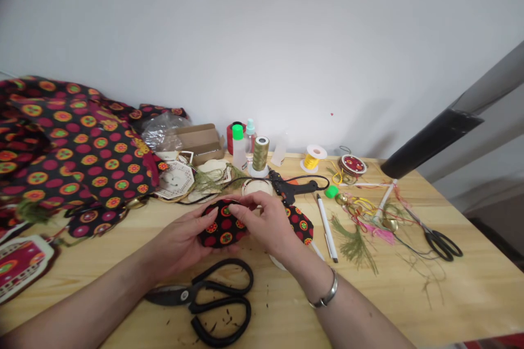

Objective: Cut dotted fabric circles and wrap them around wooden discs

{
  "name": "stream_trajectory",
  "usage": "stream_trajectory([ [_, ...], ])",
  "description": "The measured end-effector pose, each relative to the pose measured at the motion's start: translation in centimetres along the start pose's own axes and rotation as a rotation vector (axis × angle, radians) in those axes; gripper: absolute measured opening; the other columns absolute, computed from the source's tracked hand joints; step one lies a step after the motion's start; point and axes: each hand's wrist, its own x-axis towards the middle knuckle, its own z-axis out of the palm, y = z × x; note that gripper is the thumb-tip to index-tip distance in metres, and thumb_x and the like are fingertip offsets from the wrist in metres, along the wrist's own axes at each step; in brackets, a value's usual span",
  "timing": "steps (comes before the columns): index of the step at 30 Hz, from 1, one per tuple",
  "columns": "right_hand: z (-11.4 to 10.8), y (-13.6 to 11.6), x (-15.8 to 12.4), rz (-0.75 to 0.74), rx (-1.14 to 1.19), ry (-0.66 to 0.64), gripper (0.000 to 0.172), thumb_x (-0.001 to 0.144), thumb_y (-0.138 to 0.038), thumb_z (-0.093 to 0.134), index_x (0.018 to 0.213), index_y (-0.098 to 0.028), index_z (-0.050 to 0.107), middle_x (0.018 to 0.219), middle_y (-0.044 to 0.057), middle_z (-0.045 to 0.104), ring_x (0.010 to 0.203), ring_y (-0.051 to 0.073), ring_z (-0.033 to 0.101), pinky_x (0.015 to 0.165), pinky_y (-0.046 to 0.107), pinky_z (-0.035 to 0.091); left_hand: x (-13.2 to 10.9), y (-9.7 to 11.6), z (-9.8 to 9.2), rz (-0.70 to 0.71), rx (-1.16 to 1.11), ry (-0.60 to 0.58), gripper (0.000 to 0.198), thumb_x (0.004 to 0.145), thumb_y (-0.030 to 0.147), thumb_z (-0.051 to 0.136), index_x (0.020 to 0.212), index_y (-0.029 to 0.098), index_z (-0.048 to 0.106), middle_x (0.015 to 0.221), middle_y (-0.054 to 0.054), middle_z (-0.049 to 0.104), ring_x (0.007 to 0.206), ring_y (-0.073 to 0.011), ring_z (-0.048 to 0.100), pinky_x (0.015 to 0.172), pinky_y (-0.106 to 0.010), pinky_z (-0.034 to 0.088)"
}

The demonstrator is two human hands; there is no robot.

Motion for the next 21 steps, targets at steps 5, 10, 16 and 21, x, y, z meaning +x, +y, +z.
stream_trajectory([
  [5,0.56,-0.04,-0.11,0.065,0.151,0.023,0.023,0.073,-0.036,0.066,0.063,-0.016,0.065,0.055,-0.003,0.054,0.052,0.010,0.043,0.049,0.022,0.036,-0.08,0.00,0.01,-0.029,0.029,-0.027,0.032,0.090,0.024,0.054,0.121,0.023,0.061,0.116,-0.013,0.067,0.098,-0.0260,0.066,0.078,-0.044,0.055],
  [10,0.32,-0.11,-0.08,0.151,0.159,0.061,0.029,0.070,-0.042,0.067,0.062,-0.014,0.064,0.054,-0.002,0.053,0.051,0.010,0.041,0.050,0.023,0.036,0.36,0.13,-0.38,0.100,0.242,0.064,0.041,0.070,0.023,0.078,0.110,0.021,0.067,0.104,-0.007,0.072,0.092,-0.0197,0.066,0.082,-0.032,0.052],
  [16,0.01,0.22,0.10,0.169,0.117,0.092,0.034,0.072,-0.046,0.065,0.064,-0.013,0.063,0.055,-0.001,0.052,0.053,0.011,0.042,0.050,0.025,0.036,0.53,0.41,-0.48,0.056,0.497,0.164,0.025,0.068,0.029,0.078,0.089,0.016,0.074,0.084,-0.004,0.076,0.075,-0.0168,0.067,0.075,-0.028,0.052],
  [21,0.03,0.10,-0.05,0.143,0.103,0.092,0.033,0.072,-0.044,0.065,0.062,-0.014,0.062,0.055,-0.001,0.049,0.052,0.011,0.041,0.049,0.025,0.034,0.47,0.32,-0.39,0.070,0.482,0.168,0.023,0.070,0.031,0.076,0.087,0.016,0.075,0.081,-0.006,0.077,0.071,-0.0163,0.067,0.071,-0.027,0.052],
])
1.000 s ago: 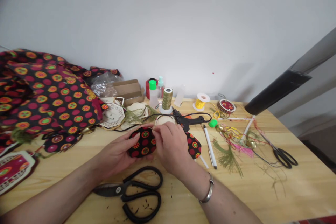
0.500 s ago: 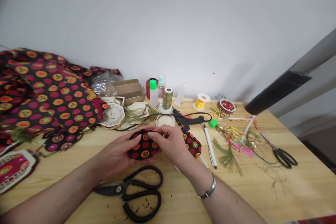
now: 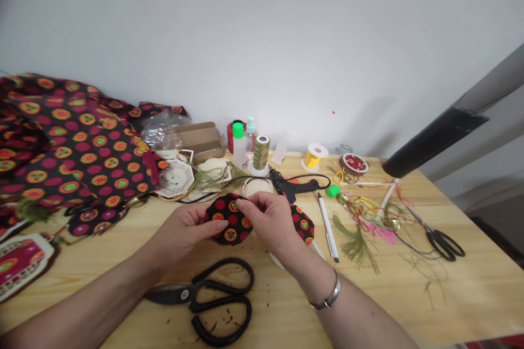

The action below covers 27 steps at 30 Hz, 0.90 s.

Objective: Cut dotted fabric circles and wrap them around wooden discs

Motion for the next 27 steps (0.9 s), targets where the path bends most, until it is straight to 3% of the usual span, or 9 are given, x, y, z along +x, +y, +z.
stream_trajectory([
  [6,0.0,-0.1,0.1,0.036,0.020,-0.043,0.032,0.071,-0.044,0.065,0.063,-0.014,0.060,0.056,-0.002,0.048,0.053,0.011,0.039,0.050,0.025,0.033,0.0,0.0,-0.1,-0.013,-0.138,-0.062,0.029,0.075,0.039,0.072,0.092,0.016,0.074,0.085,-0.006,0.076,0.073,-0.0162,0.067,0.072,-0.028,0.053],
  [11,0.1,-0.1,0.0,0.047,-0.001,-0.120,0.032,0.072,-0.044,0.063,0.062,-0.015,0.058,0.055,-0.004,0.044,0.052,0.009,0.034,0.049,0.024,0.028,0.0,0.3,0.0,-0.027,-0.013,0.077,0.025,0.068,0.036,0.077,0.081,0.015,0.075,0.075,-0.004,0.075,0.065,-0.0137,0.064,0.062,-0.023,0.050],
  [14,-0.1,-0.1,0.0,-0.014,-0.071,-0.138,0.043,0.080,-0.051,0.055,0.054,-0.018,0.045,0.054,-0.005,0.032,0.052,0.009,0.028,0.047,0.024,0.022,-0.1,0.6,0.1,-0.037,0.057,0.097,0.025,0.068,0.037,0.076,0.077,0.014,0.075,0.071,-0.004,0.074,0.060,-0.0126,0.061,0.057,-0.021,0.046],
  [16,-0.1,-0.1,0.0,-0.068,-0.117,-0.153,0.047,0.083,-0.054,0.050,0.053,-0.019,0.040,0.055,-0.005,0.029,0.053,0.009,0.027,0.047,0.024,0.020,-0.2,0.6,0.1,-0.036,0.091,0.072,0.025,0.069,0.037,0.074,0.076,0.013,0.075,0.069,-0.004,0.073,0.058,-0.0118,0.059,0.055,-0.020,0.044],
  [21,0.2,-0.1,-0.4,-0.140,-0.156,-0.204,0.038,0.082,-0.045,0.055,0.058,-0.017,0.049,0.056,-0.004,0.038,0.055,0.010,0.033,0.049,0.023,0.026,-0.4,0.2,0.6,-0.066,0.035,-0.038,0.024,0.069,0.035,0.075,0.075,0.012,0.075,0.067,-0.005,0.071,0.056,-0.0104,0.056,0.054,-0.020,0.043],
  [27,0.5,-0.3,-0.9,-0.207,-0.205,-0.191,0.043,0.084,-0.040,0.051,0.050,-0.019,0.035,0.053,-0.005,0.028,0.052,0.009,0.028,0.049,0.023,0.024,-0.9,0.0,1.0,-0.156,-0.114,-0.076,0.029,0.061,0.036,0.081,0.068,0.009,0.073,0.062,-0.006,0.070,0.053,-0.0117,0.058,0.054,-0.023,0.046],
])
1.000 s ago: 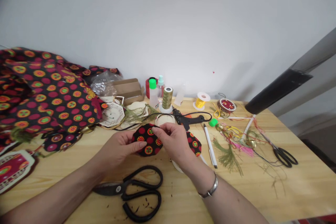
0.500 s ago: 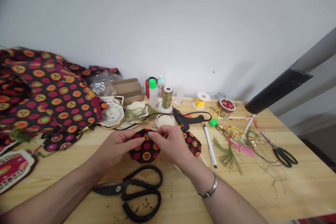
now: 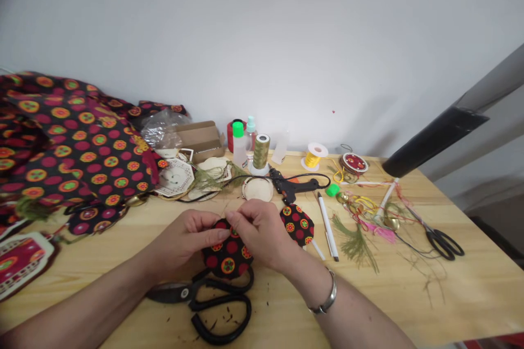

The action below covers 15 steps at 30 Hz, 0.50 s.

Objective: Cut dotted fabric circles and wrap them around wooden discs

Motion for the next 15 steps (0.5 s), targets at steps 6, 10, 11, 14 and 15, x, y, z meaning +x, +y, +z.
stream_trajectory([
  [6,-0.7,0.1,0.4,0.187,0.129,-0.023,0.058,0.086,-0.069,0.030,0.056,-0.020,0.038,0.057,-0.003,0.035,0.057,0.012,0.032,0.050,0.025,0.028,0.6,0.1,-0.7,0.060,-0.001,0.076,0.025,0.068,0.034,0.077,0.078,0.011,0.075,0.070,-0.008,0.074,0.060,-0.0142,0.064,0.060,-0.024,0.050],
  [10,-0.5,0.6,0.7,0.259,0.154,0.003,0.060,0.080,-0.074,0.037,0.054,-0.020,0.038,0.053,-0.004,0.033,0.054,0.011,0.029,0.048,0.025,0.023,1.2,0.2,-1.1,0.110,-0.127,0.194,0.023,0.068,0.032,0.077,0.080,0.013,0.075,0.068,-0.006,0.074,0.061,-0.0149,0.066,0.062,-0.025,0.053],
  [11,-0.3,0.7,0.7,0.266,0.172,0.006,0.057,0.078,-0.071,0.044,0.054,-0.020,0.039,0.053,-0.004,0.033,0.053,0.010,0.028,0.047,0.025,0.022,1.2,0.3,-1.1,0.112,-0.152,0.198,0.022,0.068,0.031,0.078,0.080,0.014,0.075,0.068,-0.005,0.074,0.061,-0.0147,0.066,0.062,-0.025,0.053],
  [14,0.2,1.0,0.7,0.268,0.229,0.012,0.048,0.073,-0.062,0.059,0.056,-0.019,0.045,0.054,-0.005,0.037,0.052,0.010,0.030,0.047,0.024,0.024,1.1,0.5,-1.0,0.106,-0.174,0.174,0.021,0.068,0.032,0.078,0.078,0.014,0.075,0.069,-0.006,0.074,0.060,-0.0137,0.066,0.060,-0.023,0.053],
  [15,0.2,1.0,0.7,0.268,0.234,0.016,0.047,0.073,-0.060,0.059,0.056,-0.018,0.046,0.054,-0.004,0.038,0.052,0.010,0.031,0.047,0.023,0.026,1.1,0.5,-1.0,0.095,-0.165,0.163,0.022,0.068,0.034,0.077,0.078,0.014,0.075,0.071,-0.006,0.075,0.060,-0.0139,0.065,0.059,-0.024,0.053],
])
